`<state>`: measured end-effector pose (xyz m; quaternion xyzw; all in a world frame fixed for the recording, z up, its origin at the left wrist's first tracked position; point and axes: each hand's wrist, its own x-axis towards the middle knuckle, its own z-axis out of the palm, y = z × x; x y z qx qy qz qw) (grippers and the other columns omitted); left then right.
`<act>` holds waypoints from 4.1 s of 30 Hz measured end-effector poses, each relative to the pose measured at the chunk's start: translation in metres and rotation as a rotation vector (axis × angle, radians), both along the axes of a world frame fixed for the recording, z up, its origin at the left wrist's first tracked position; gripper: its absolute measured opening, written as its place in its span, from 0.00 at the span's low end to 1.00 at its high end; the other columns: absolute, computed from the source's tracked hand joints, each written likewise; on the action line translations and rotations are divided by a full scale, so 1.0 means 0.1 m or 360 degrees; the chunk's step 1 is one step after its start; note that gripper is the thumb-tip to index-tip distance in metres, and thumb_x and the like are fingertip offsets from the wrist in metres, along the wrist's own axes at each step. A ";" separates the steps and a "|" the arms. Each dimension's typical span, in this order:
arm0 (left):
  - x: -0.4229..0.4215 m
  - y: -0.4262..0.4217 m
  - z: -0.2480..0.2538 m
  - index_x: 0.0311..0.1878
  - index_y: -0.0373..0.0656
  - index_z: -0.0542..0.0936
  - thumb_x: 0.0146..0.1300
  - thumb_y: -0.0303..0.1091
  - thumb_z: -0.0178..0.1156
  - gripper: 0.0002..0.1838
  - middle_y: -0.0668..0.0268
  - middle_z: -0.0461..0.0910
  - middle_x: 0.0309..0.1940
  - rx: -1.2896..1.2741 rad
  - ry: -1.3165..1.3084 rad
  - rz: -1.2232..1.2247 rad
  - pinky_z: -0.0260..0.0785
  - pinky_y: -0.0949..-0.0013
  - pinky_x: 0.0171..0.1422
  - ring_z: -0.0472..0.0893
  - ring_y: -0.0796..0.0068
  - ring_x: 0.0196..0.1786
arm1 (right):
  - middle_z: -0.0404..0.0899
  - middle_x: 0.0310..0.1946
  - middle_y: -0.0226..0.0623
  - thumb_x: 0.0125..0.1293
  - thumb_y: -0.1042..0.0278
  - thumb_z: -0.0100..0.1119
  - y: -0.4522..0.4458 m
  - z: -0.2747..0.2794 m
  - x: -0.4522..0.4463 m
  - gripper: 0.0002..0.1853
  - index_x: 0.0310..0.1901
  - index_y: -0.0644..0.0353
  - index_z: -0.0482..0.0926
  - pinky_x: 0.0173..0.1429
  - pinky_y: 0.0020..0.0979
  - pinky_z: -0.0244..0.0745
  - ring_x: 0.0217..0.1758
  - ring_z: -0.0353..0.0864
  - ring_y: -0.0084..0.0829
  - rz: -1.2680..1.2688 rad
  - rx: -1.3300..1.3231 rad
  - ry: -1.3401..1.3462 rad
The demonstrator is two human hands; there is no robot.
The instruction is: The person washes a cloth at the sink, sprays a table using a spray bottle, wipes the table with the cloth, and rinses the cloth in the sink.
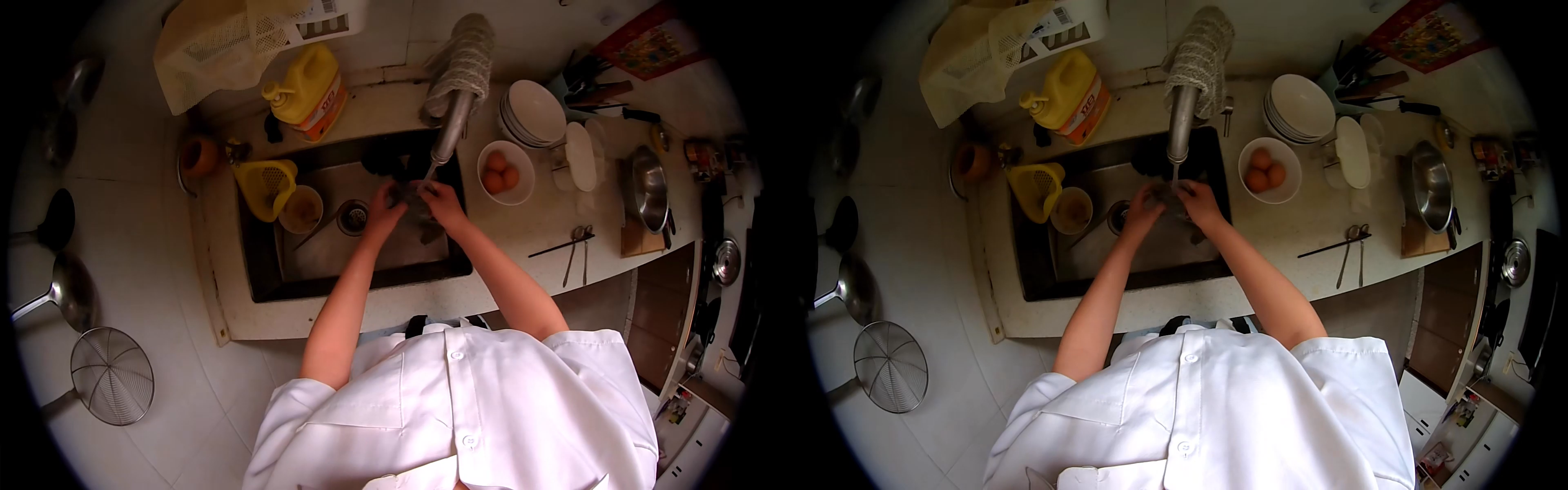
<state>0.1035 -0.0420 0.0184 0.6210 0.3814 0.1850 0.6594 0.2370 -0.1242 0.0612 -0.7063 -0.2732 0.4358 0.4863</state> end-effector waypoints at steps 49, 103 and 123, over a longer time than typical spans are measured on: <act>0.07 0.06 0.06 0.51 0.48 0.69 0.59 0.41 0.46 0.17 0.64 0.71 0.44 -0.1310 -0.0642 0.0588 0.63 0.68 0.50 0.70 0.73 0.47 | 0.77 0.38 0.38 0.58 0.60 0.49 0.19 -0.31 -0.14 0.13 0.38 0.60 0.76 0.44 0.33 0.69 0.44 0.76 0.34 -0.0630 -0.0086 0.0358; 0.21 -0.02 0.13 0.61 0.39 0.52 0.33 0.38 0.72 0.51 0.53 0.52 0.60 0.0499 -0.0071 -0.0356 0.50 0.64 0.65 0.56 0.58 0.63 | 0.69 0.24 0.28 0.58 0.69 0.53 0.17 0.40 0.02 0.06 0.28 0.60 0.68 0.34 0.25 0.64 0.27 0.67 0.22 -0.0414 0.0335 0.0518; 0.19 0.03 0.42 0.47 0.37 0.71 0.55 0.39 0.56 0.19 0.66 0.73 0.34 -0.0541 -0.0272 0.0074 0.64 0.75 0.39 0.72 0.80 0.38 | 0.69 0.41 0.24 0.62 0.51 0.48 0.14 -0.08 -0.15 0.21 0.50 0.57 0.70 0.46 0.24 0.65 0.43 0.69 0.20 -0.0065 -0.0040 0.0815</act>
